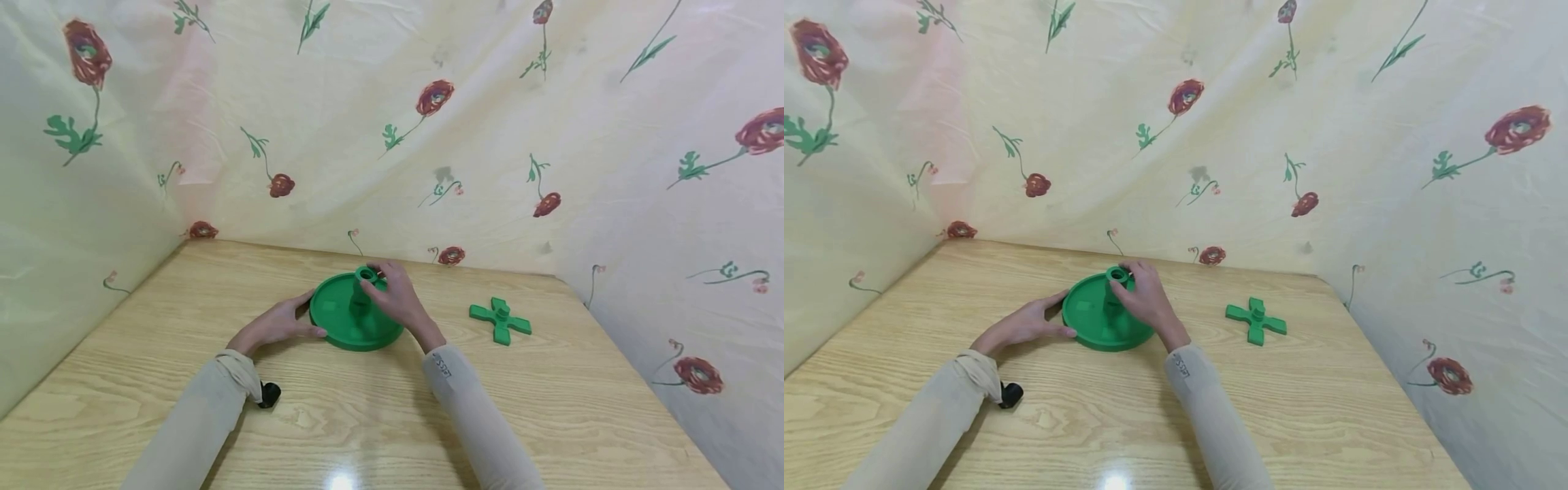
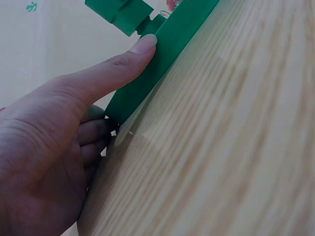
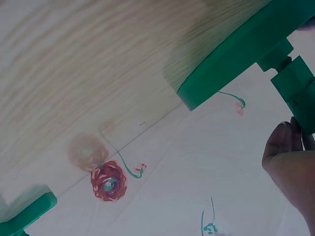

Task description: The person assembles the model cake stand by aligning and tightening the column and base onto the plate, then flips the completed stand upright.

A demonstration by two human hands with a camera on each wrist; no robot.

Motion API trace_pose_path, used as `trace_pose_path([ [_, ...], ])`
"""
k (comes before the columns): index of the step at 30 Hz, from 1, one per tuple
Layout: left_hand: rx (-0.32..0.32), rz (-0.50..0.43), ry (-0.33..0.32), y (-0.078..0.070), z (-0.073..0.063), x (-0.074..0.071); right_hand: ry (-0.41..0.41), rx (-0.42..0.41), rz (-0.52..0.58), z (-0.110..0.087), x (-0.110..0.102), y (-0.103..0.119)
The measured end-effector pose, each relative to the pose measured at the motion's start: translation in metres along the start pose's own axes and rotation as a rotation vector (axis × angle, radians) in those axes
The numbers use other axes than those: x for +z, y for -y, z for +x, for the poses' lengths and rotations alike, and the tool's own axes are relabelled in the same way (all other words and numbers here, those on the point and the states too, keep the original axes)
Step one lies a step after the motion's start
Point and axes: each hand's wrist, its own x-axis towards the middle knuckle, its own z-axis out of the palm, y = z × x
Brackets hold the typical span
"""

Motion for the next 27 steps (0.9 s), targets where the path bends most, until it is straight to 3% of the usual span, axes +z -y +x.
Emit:
trace_pose_path([
  [7,0.006,0.016,-0.001,0.0007,0.0002,0.0000,-0.002,0.074,-0.023,0.0019,0.0015,0.0024],
  [16,0.010,0.003,0.004,0.0003,0.0010,0.0003,0.037,-0.021,-0.020,0.0023,0.0007,-0.0015],
  [23,0.009,0.008,0.006,0.0001,0.0008,-0.0002,0.018,0.043,-0.017,0.0046,0.0023,0.0011],
  [27,0.008,0.005,0.007,-0.0004,0.0009,-0.0001,0.019,0.036,-0.027,0.0037,0.0024,0.0002],
])
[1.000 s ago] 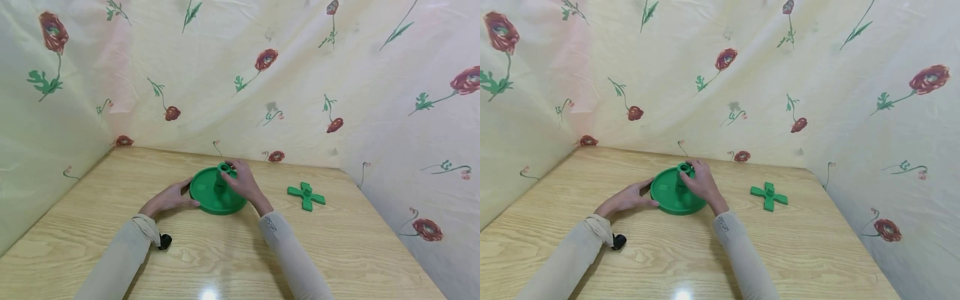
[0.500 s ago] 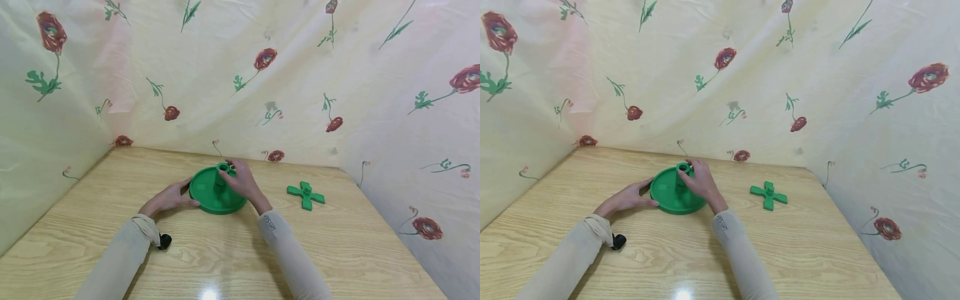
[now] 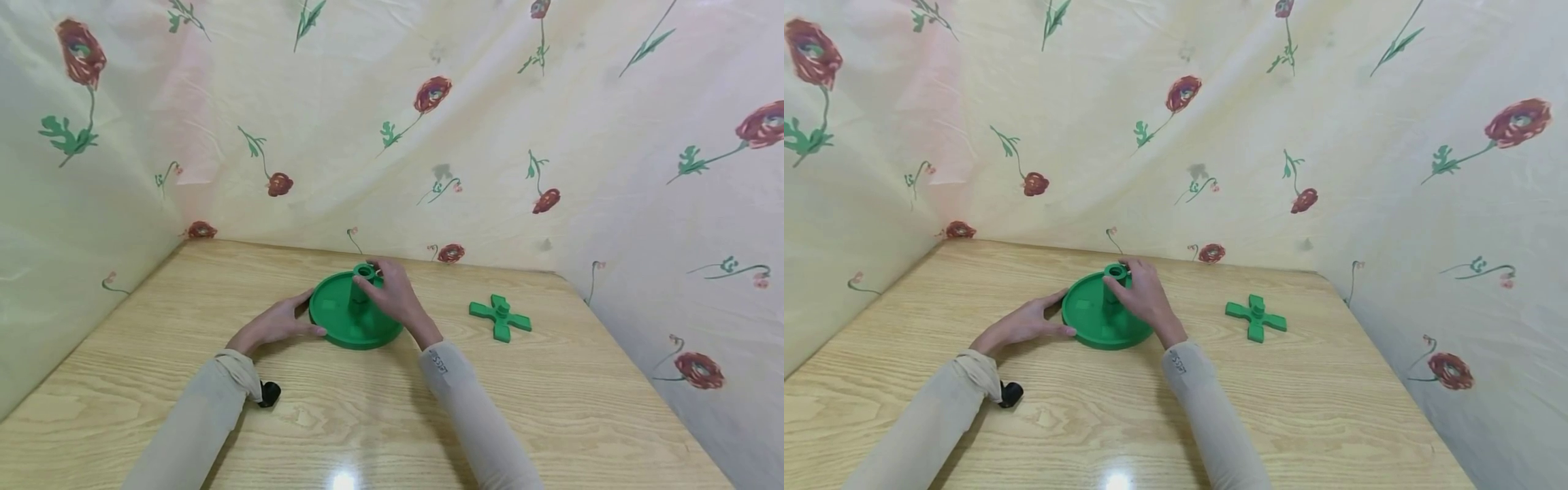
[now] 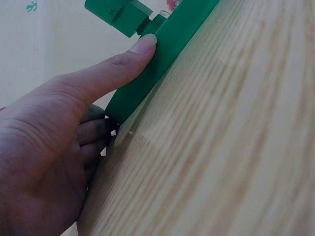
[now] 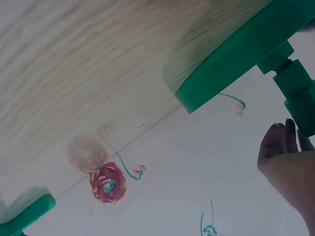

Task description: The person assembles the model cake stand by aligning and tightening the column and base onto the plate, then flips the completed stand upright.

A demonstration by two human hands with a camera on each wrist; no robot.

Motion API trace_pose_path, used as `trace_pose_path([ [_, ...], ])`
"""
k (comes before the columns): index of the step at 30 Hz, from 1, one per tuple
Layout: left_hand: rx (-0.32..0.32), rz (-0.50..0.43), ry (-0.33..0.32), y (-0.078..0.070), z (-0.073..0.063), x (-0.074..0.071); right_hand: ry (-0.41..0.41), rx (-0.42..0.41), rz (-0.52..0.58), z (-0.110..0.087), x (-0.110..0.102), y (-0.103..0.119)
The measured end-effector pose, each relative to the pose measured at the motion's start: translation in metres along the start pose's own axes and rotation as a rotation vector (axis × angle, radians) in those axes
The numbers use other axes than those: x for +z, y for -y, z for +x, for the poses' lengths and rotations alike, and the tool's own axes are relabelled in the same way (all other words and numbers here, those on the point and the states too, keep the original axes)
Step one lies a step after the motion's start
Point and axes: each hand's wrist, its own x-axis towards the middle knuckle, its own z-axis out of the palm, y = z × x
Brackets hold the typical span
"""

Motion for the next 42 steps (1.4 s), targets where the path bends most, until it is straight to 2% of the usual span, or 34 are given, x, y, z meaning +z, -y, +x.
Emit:
trace_pose_path([
  [6,-0.005,-0.006,0.001,-0.0008,0.0000,-0.0003,0.004,-0.043,0.019,-0.0008,-0.0008,-0.0025],
  [15,-0.004,0.001,-0.003,-0.0010,-0.0003,-0.0001,0.008,0.011,0.011,-0.0007,0.0009,-0.0027],
  [24,-0.015,0.012,-0.005,-0.0013,-0.0006,-0.0006,0.003,-0.069,0.028,-0.0013,-0.0003,-0.0045],
  [32,-0.005,0.005,-0.002,-0.0002,-0.0003,0.0000,0.025,-0.003,0.031,-0.0011,0.0007,-0.0027],
  [42,-0.013,0.007,-0.008,0.0009,-0.0003,-0.0001,0.048,-0.037,0.043,-0.0004,-0.0021,-0.0042],
])
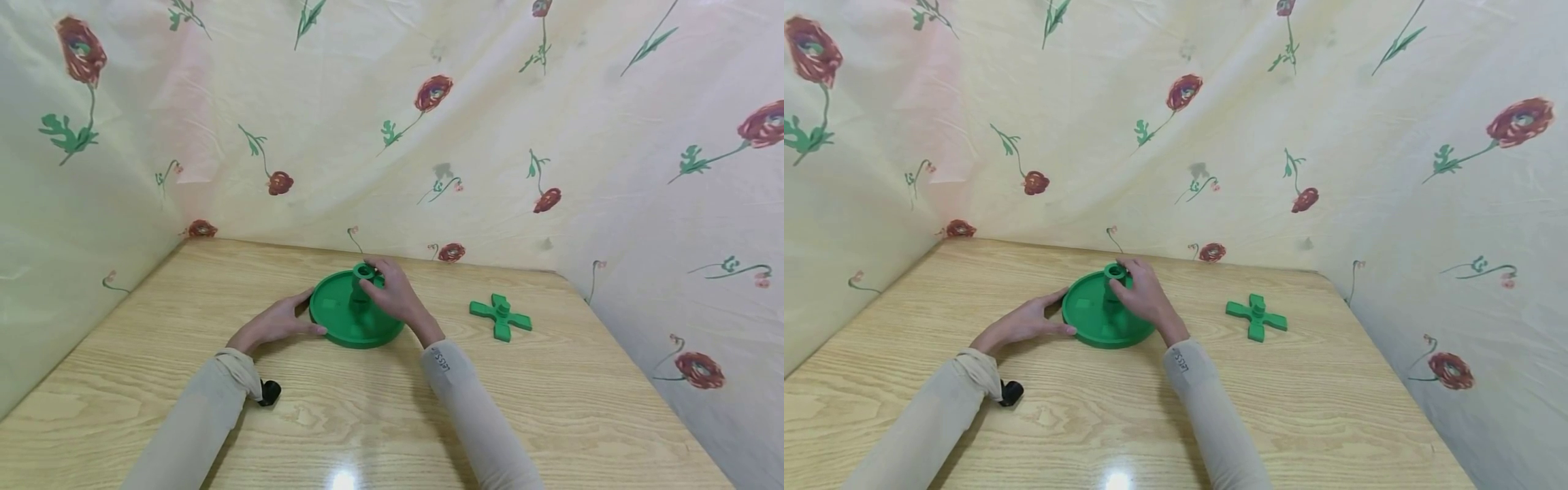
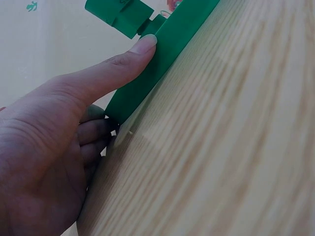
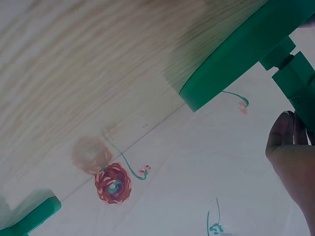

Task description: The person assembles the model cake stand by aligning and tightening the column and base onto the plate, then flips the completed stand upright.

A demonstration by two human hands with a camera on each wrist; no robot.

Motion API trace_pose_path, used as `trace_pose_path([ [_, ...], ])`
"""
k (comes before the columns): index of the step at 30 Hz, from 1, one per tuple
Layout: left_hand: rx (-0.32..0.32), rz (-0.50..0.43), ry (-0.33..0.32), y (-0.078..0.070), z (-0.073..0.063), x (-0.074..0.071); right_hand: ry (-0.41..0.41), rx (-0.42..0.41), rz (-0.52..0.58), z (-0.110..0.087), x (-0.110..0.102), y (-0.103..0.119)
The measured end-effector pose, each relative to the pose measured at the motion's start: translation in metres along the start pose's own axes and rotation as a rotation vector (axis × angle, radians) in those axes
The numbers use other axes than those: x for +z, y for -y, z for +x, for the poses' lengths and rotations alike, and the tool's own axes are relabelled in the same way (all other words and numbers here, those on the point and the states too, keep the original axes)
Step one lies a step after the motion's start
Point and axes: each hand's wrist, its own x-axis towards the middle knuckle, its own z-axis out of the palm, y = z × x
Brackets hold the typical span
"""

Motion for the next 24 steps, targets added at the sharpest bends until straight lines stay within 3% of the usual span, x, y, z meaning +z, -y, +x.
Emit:
trace_pose_path([
  [9,-0.005,0.003,0.005,-0.0004,0.0012,0.0009,-0.014,0.049,-0.019,-0.0003,0.0009,0.0010],
  [17,-0.007,0.002,0.004,-0.0004,0.0017,0.0006,-0.011,0.000,-0.007,0.0007,-0.0002,-0.0001],
  [24,-0.009,-0.002,0.004,0.0011,0.0010,0.0007,-0.018,0.045,0.017,0.0005,0.0027,-0.0005],
])
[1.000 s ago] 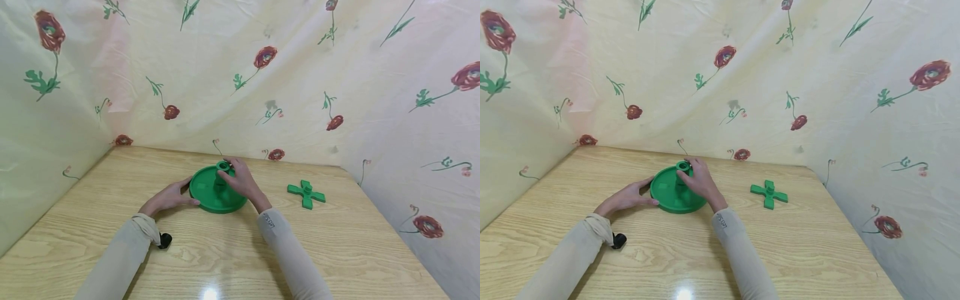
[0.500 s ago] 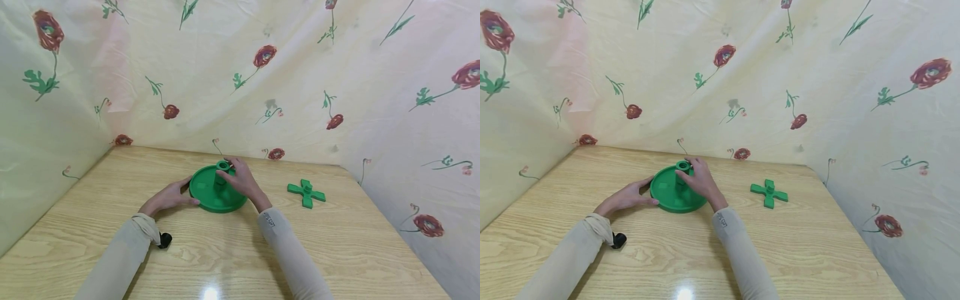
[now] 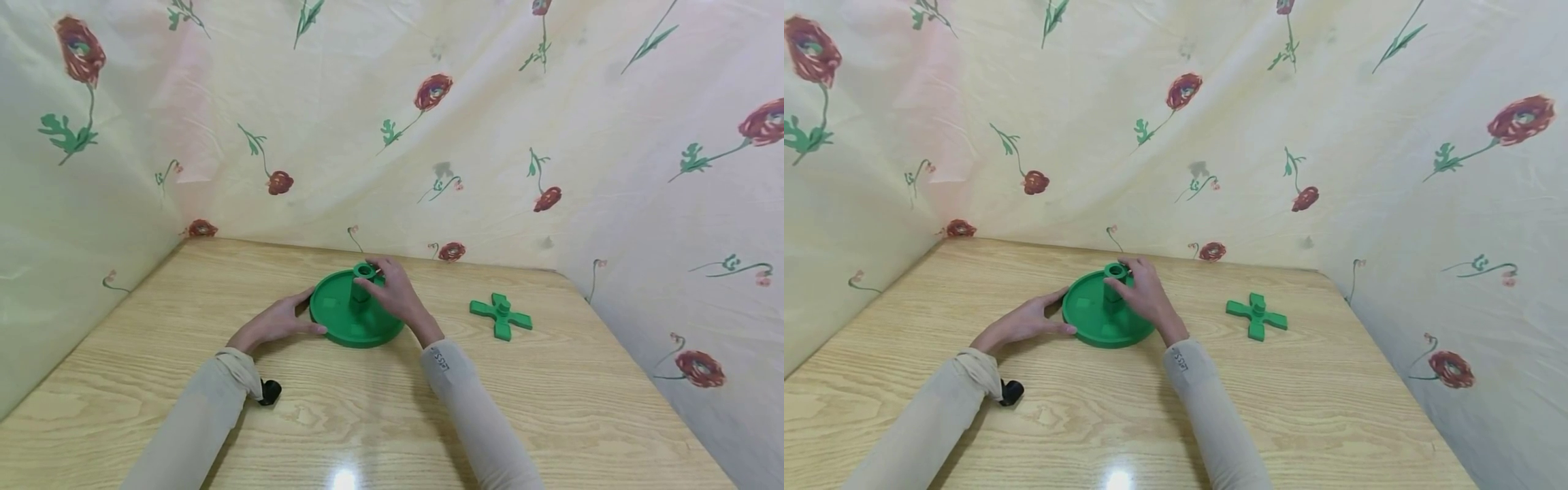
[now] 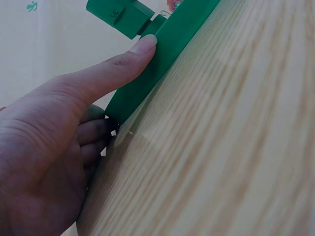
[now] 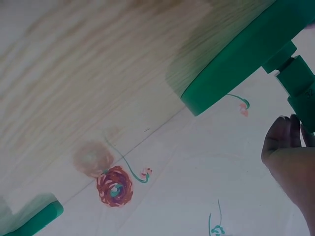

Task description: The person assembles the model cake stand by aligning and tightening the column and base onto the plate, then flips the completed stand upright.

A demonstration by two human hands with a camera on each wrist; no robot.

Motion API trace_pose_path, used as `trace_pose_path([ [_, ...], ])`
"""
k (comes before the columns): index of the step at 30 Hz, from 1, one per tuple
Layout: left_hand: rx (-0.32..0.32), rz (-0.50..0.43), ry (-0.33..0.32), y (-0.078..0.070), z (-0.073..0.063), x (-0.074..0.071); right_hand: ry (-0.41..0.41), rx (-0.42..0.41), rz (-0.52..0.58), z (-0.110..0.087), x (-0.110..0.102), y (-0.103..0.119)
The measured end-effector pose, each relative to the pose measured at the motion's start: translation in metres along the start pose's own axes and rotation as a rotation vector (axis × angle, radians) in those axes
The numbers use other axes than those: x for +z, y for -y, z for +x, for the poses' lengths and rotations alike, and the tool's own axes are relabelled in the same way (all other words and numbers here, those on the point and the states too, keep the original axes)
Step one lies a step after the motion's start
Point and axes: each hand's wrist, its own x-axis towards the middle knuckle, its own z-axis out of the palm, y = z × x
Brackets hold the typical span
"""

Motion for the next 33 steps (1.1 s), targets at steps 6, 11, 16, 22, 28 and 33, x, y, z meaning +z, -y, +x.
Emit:
trace_pose_path([
  [6,-0.001,-0.014,0.001,-0.0003,0.0001,0.0007,0.012,-0.022,0.029,-0.0030,-0.0024,0.0000],
  [11,0.001,-0.014,0.001,-0.0012,0.0005,0.0004,0.013,-0.033,0.041,-0.0025,-0.0025,0.0000],
  [16,-0.006,0.002,-0.001,-0.0017,-0.0005,0.0002,0.005,-0.001,0.041,-0.0007,-0.0003,-0.0006],
  [22,-0.014,0.011,-0.003,-0.0021,-0.0015,0.0001,0.019,-0.012,0.052,-0.0011,-0.0011,-0.0017],
  [28,-0.007,-0.007,0.000,-0.0029,-0.0007,-0.0001,0.019,-0.012,0.069,-0.0009,-0.0011,-0.0021],
  [33,-0.012,0.007,0.001,-0.0032,-0.0013,-0.0003,0.006,0.029,0.045,-0.0008,-0.0010,0.0007],
])
